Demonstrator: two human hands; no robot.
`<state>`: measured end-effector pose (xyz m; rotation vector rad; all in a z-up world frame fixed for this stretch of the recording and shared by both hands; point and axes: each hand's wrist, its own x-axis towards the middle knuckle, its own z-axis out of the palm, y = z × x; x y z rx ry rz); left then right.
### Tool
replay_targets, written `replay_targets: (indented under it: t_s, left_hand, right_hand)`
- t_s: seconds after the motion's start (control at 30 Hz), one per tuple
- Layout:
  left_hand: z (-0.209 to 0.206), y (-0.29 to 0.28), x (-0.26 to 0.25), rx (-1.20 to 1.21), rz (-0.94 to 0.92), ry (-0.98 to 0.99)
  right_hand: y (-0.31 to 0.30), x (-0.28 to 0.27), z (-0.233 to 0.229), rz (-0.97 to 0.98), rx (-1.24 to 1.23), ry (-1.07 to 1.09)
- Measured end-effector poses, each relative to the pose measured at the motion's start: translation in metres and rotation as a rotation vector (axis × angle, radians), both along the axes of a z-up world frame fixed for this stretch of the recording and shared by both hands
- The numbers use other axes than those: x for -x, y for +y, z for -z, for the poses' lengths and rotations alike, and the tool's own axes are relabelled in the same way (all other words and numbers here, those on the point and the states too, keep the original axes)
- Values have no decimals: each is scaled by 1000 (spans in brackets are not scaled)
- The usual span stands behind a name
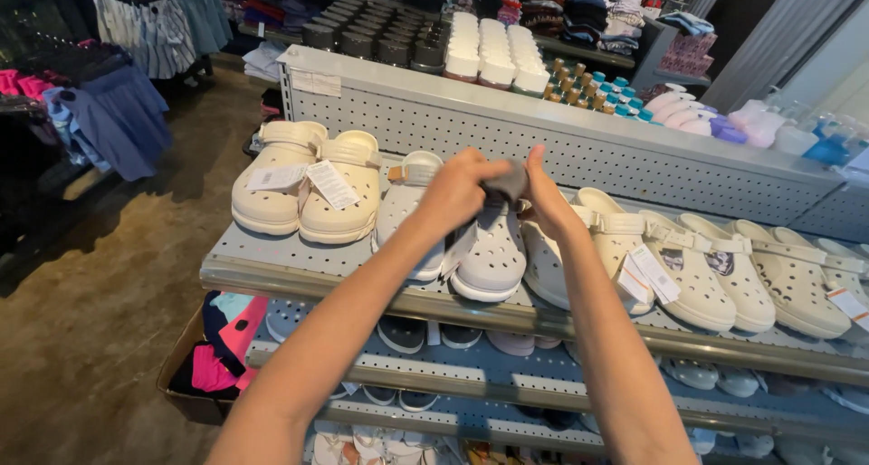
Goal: The person uses a dark cloth to wipe and clean several pairs of white and light-colored clogs on a store shelf. They handle the shoes one by one, wiping the exterior surfaces and occasionally lifting them to clean the soles before placing them back on the rack.
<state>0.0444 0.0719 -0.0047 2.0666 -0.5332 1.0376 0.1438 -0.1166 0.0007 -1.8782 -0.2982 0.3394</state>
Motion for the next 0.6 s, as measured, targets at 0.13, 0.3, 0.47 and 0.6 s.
replay_targets:
  t_s: [0.13, 0.3, 0.47, 0.6]
  left_hand:
    - [-9, 13, 5, -208, 60, 14]
    - [-29, 78, -4, -150, -143, -94]
    - [9, 80, 29, -290, -104, 129]
    - [-14, 65, 99, -448, 60, 402]
  right_hand:
    - [-7, -4, 10, 3, -26, -22]
    - [16, 20, 0, 7, 233, -736]
    - [61, 18, 2, -228, -55, -720]
    - [86, -3, 15, -359, -17, -718]
